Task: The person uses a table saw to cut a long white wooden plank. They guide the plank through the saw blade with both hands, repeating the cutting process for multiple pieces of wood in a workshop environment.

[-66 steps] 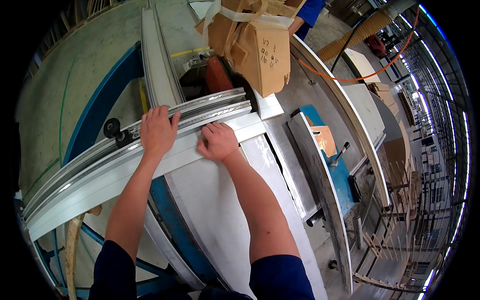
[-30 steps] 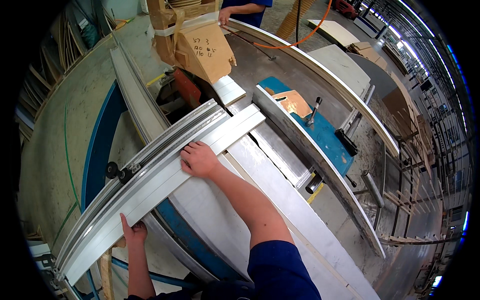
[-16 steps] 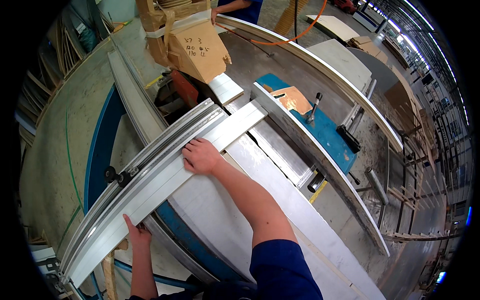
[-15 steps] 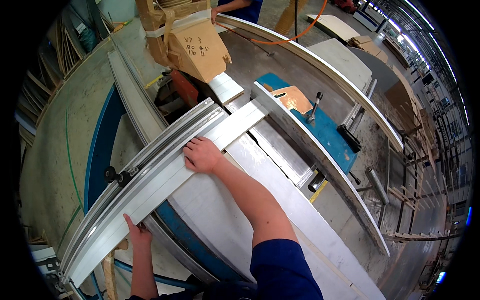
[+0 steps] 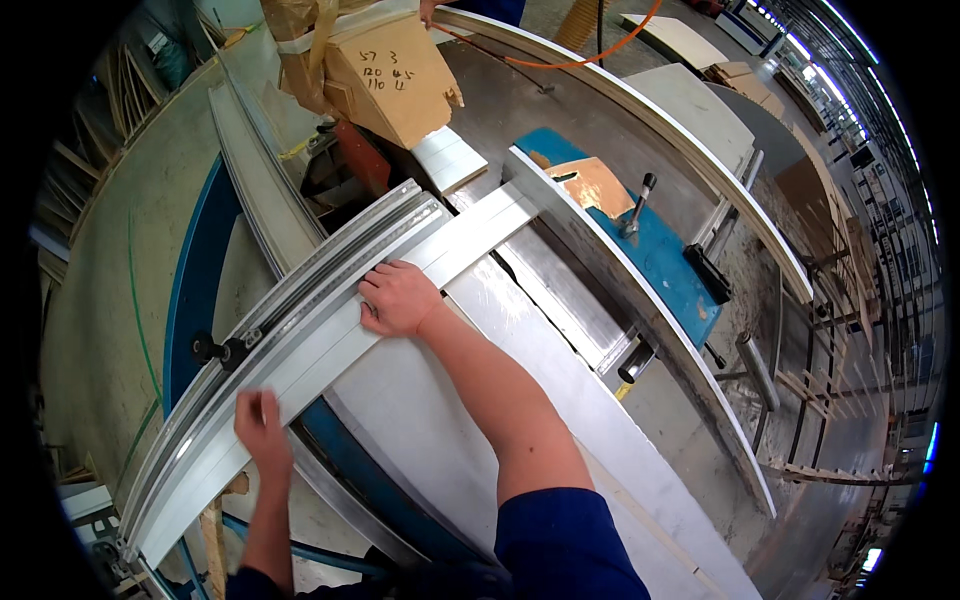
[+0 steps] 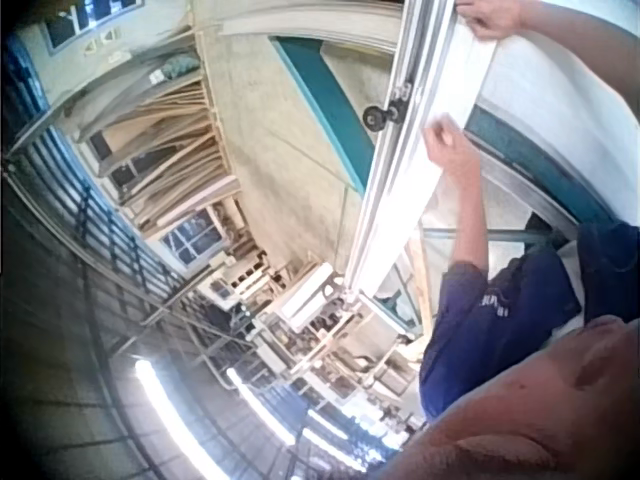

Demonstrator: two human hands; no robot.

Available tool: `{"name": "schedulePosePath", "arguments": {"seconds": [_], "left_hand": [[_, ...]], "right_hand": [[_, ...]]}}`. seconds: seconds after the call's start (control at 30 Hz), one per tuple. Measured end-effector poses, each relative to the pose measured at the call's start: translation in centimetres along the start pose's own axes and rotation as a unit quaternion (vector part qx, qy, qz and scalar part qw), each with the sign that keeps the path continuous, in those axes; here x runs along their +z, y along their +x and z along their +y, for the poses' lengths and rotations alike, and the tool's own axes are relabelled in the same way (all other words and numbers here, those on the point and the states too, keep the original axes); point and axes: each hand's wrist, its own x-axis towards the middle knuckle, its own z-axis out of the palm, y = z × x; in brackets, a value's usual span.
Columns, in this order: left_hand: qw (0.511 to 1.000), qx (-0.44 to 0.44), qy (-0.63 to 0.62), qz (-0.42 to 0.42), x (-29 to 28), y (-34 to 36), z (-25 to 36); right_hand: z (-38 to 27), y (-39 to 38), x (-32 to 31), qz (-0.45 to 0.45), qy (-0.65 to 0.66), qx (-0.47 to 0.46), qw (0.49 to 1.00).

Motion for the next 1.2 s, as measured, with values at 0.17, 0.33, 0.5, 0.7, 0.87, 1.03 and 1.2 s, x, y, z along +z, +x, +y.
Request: {"name": "schedulePosePath", "arguments": {"seconds": [0.17, 0.33, 0.5, 0.7, 0.87, 1.03, 1.2], "left_hand": [[0.912, 0.216, 0.349, 0.004, 7.6, 12.9, 1.1], [0.895, 0.125, 0.428, 0.006, 9.7, 14.6, 1.3], [0.901, 0.127, 0.414, 0.012, 9.9, 16.2, 0.8], [0.904, 0.116, 0.411, 0.010, 9.6, 19.1, 0.0], [0.906, 0.129, 0.400, 0.035, 9.3, 21.5, -0.6], [0.907, 0.103, 0.407, 0.017, 9.0, 23.9, -0.8], [0.908, 0.124, 0.399, 0.026, 8.4, 26.1, -1.8]], "right_hand": [[0.3, 0.7, 0.7, 0.018, 0.003, -0.003, 1.000], [1.2, 1.5, 1.3, 0.020, 0.002, -0.007, 1.000], [2.1, 2.8, 2.3, 0.032, 0.008, -0.007, 0.999], [3.2, 5.2, 3.4, 0.030, 0.006, -0.001, 1.000], [3.9, 7.4, 4.7, 0.027, 0.011, 0.004, 1.000], [4.8, 9.4, 5.8, 0.016, -0.003, 0.010, 1.000], [5.3, 11.5, 7.0, 0.010, -0.004, 0.026, 1.000]]}}
